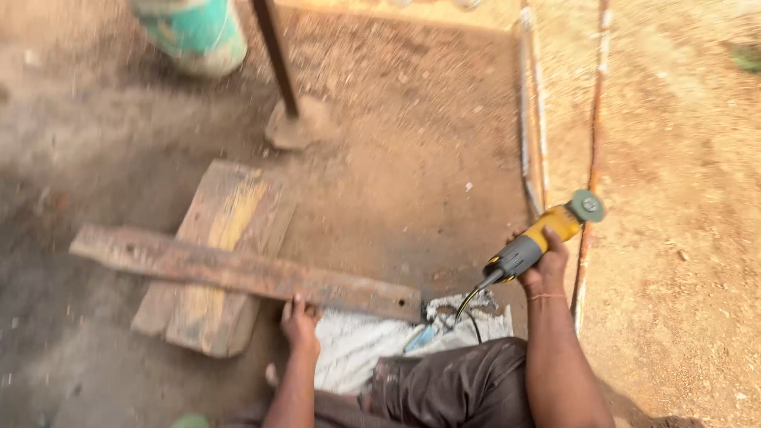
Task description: The person sits on the ground and uses an angle grinder to grind a long rusted metal bar resting on wooden blocks, producing sparks. They reposition the bar, grind other sections, briefly carry the grinder aside, and resume grinding and touching the bar.
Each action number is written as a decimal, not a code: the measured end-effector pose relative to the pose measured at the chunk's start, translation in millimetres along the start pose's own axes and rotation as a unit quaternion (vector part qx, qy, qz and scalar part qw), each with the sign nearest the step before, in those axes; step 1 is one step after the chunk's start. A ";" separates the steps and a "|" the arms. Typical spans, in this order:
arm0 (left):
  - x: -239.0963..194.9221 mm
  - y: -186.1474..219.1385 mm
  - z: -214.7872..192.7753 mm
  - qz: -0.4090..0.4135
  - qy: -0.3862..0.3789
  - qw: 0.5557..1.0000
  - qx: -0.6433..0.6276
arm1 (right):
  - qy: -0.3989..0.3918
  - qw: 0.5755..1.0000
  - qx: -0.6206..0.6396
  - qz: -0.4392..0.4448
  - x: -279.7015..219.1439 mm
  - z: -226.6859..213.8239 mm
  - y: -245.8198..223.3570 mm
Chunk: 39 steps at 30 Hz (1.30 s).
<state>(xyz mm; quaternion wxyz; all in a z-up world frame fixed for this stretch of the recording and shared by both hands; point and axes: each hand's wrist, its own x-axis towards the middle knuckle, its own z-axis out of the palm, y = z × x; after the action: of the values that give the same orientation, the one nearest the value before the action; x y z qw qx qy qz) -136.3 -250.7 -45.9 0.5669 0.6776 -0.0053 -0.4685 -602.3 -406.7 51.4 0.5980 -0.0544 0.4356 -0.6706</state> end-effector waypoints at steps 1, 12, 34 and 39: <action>18.0 -6.0 9.4 0.021 -0.032 0.999 0.007 | -0.003 0.999 0.027 -0.028 0.2 4.7 -9.1; 98.7 -60.9 -13.2 0.060 -0.019 0.997 -0.046 | -0.029 0.996 0.083 0.014 22.5 -14.1 4.7; 127.9 -58.7 -35.7 0.044 -0.054 0.997 -0.044 | 0.012 0.996 0.085 0.028 23.4 -9.6 1.1; 132.7 -58.0 -41.0 0.026 -0.182 0.981 -0.055 | -0.001 0.995 0.093 0.030 23.3 -9.2 0.2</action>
<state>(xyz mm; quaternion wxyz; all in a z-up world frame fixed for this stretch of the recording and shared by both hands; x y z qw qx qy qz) -66.0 -270.2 -177.6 0.6049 0.5481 -0.1003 -0.5689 -614.1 -421.7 35.2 0.6204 0.0139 0.3725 -0.6901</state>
